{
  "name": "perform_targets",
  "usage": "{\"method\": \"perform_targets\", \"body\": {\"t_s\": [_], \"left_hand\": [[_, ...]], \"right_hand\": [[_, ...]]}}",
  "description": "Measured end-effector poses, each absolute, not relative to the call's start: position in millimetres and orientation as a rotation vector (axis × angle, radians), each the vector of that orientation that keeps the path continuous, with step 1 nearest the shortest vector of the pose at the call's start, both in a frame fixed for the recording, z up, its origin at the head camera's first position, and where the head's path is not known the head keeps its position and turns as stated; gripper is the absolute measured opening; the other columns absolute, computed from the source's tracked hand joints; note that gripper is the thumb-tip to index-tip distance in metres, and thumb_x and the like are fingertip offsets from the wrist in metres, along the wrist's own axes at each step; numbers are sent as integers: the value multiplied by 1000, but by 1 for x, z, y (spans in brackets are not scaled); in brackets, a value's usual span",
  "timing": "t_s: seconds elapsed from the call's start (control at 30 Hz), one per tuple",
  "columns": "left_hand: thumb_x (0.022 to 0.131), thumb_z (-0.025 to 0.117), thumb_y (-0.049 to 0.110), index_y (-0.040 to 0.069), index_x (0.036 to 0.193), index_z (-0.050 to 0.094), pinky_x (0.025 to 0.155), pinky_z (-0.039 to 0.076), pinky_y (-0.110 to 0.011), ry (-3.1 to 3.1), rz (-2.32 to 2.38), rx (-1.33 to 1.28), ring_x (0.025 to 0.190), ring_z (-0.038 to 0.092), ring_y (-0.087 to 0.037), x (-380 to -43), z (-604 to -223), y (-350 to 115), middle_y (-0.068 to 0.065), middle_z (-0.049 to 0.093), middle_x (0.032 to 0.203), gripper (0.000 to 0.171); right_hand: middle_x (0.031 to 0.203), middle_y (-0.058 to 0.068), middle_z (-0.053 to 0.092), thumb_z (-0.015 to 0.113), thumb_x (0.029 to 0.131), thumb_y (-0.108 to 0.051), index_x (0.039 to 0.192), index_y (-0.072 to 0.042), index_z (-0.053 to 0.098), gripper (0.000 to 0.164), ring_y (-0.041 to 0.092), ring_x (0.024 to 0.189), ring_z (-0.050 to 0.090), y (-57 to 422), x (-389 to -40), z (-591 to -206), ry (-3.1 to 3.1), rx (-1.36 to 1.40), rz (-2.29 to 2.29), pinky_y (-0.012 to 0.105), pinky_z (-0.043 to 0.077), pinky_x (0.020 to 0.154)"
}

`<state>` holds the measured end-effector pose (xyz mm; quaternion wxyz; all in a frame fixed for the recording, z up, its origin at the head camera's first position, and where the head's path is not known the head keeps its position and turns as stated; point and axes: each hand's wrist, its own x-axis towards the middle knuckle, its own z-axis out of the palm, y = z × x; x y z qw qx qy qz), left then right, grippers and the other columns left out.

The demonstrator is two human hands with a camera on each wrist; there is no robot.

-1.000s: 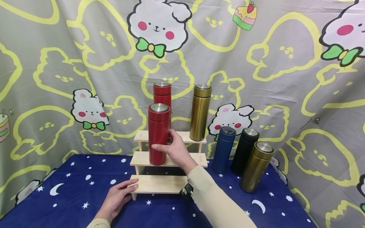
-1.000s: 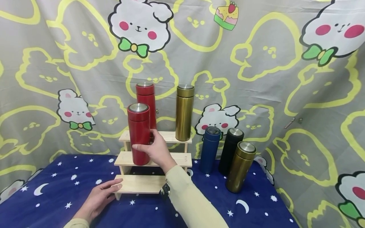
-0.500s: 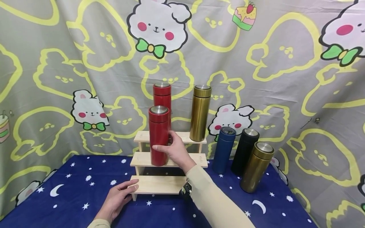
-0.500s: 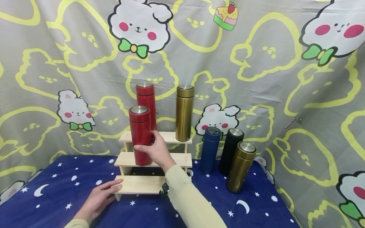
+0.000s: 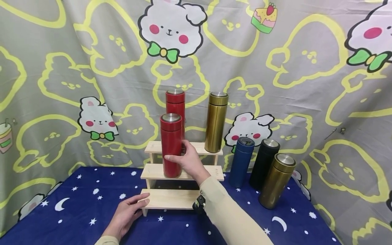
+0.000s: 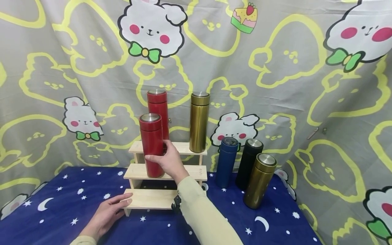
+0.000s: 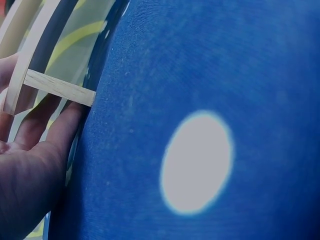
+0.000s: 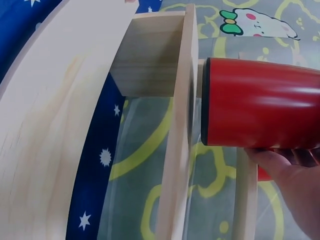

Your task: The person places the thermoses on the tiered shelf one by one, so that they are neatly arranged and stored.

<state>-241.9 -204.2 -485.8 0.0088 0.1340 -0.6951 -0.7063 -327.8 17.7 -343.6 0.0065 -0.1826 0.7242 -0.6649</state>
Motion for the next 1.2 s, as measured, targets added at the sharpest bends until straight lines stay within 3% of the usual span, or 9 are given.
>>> {"method": "perform_targets", "body": {"t_s": [0.5, 0.8, 1.03, 1.2], "left_hand": [[84, 80, 21, 1, 119, 70, 94, 49, -49, -2182, -2197, 422, 108, 58, -21, -242, -483, -205, -24, 47, 141, 42], [85, 79, 18, 1, 118, 71, 93, 50, -47, -2169, -2199, 417, 105, 59, -19, -243, -483, -206, -23, 48, 140, 38], [85, 78, 16, -1, 121, 69, 95, 48, -50, -2164, -2206, 400, 106, 59, -20, -244, -487, -203, -24, 48, 140, 41], [85, 78, 17, -1, 121, 69, 96, 47, -52, -2185, -2190, 422, 108, 58, -21, -244, -488, -204, -25, 46, 142, 41]], "right_hand": [[129, 3, 55, 84, 80, -25, 143, -15, 43, 76, 25, 118, 54, 25, -326, -343, 2252, -611, -2081, 45, 50, 94], [133, 7, 55, 82, 82, -27, 140, -9, 46, 70, 30, 127, 47, 48, -321, -347, 2305, -689, -2076, 45, 40, 106], [134, 8, 55, 83, 81, -30, 140, -10, 47, 72, 24, 123, 50, 68, -311, -352, 2409, -672, -1973, 45, 44, 102], [133, 14, 55, 82, 83, -27, 138, -3, 48, 69, 28, 123, 50, 81, -309, -359, 2411, -705, -1986, 47, 43, 103]]}}
